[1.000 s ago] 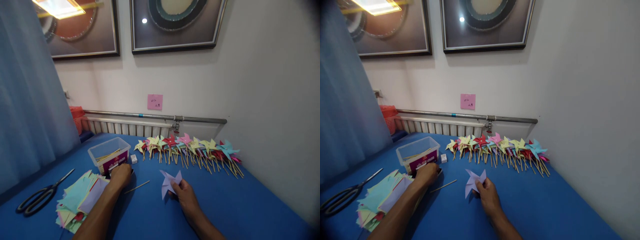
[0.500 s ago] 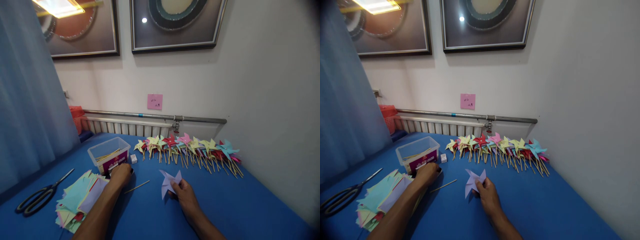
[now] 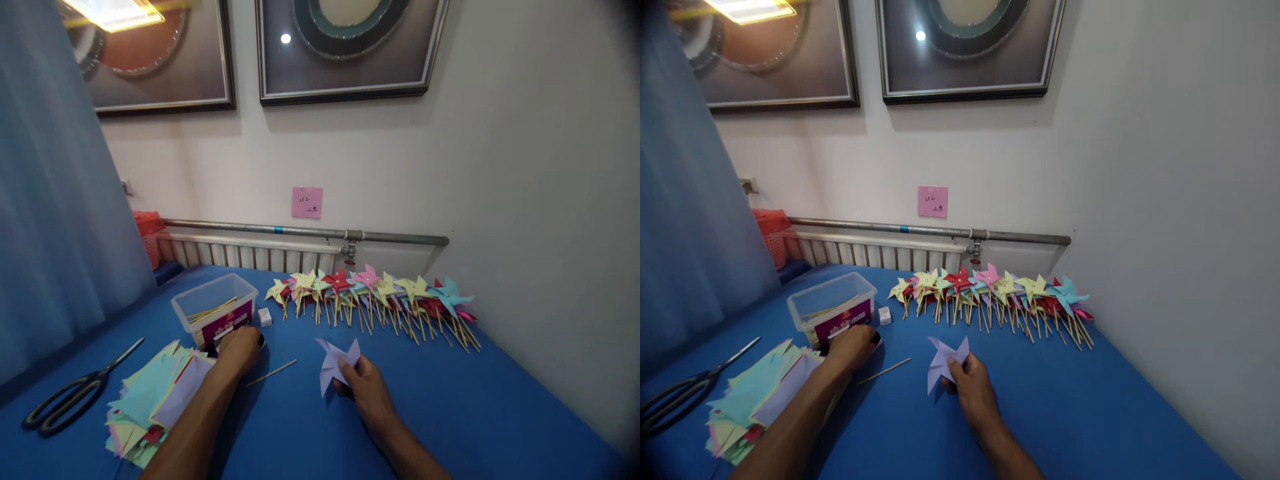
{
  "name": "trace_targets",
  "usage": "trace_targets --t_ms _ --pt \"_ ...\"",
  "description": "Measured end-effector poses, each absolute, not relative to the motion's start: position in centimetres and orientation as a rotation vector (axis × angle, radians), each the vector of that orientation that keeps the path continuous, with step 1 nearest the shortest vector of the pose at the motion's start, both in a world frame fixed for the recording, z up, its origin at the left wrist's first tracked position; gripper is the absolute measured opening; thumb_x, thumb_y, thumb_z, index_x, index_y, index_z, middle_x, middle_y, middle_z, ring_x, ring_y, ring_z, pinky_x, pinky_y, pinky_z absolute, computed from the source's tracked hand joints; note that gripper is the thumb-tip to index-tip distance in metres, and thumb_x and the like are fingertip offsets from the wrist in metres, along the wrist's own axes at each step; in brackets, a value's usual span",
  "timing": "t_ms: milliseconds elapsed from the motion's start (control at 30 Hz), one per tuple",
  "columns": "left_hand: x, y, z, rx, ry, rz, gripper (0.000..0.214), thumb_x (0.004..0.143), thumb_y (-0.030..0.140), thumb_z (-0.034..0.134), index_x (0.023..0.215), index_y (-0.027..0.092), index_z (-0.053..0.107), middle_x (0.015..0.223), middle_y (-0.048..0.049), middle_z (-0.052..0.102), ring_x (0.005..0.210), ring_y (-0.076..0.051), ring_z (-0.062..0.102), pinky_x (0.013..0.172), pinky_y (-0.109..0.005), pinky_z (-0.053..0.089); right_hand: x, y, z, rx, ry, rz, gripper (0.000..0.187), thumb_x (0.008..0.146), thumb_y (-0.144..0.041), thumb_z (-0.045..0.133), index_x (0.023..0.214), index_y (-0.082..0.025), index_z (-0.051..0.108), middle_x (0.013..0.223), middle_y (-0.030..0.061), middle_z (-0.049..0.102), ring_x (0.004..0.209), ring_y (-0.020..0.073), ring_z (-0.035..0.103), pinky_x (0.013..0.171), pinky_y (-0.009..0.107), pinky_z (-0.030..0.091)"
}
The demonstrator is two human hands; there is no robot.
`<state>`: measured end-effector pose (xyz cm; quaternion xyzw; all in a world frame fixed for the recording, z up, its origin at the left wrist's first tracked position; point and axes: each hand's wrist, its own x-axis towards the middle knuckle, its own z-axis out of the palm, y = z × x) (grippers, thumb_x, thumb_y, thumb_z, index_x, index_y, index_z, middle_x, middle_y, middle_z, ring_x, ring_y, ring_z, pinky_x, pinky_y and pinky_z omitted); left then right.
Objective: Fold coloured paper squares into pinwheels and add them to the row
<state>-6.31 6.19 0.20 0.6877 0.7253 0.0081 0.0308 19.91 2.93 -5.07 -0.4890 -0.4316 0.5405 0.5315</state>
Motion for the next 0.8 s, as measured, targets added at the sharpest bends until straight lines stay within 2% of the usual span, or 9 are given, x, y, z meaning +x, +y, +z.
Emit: trace_targets --t_ms 267,800 --pt "-6.42 6.09 0.37 2.153 2.200 -0.007 0.030 0.084 0.018 0.047 0.096 0.015 0.074 0.108 -0.0170 0.073 0.101 -0.033 0.069 0.080 -0.040 0.053 19.87 2.68 -4.81 -1.157 -1.034 1.288 0.036 0.066 -0.046 0.077 0.085 -0.017 0.068 0.065 -0.0004 0.065 0.055 0.0152 0.058 0.054 0.027 0.049" --pt "-5.93 6.00 0.20 2.129 2.263 0.070 0.031 0.086 0.013 0.043 0.099 0.018 0.070 0.102 -0.0152 0.073 0.096 -0.030 0.070 0.077 -0.036 0.051 19.82 2.83 -5.03 -1.144 -1.031 1.288 0.037 0.065 -0.047 0.077 0.083 -0.017 0.066 0.066 -0.0005 0.066 0.055 0.0146 0.059 0.054 0.026 0.050"
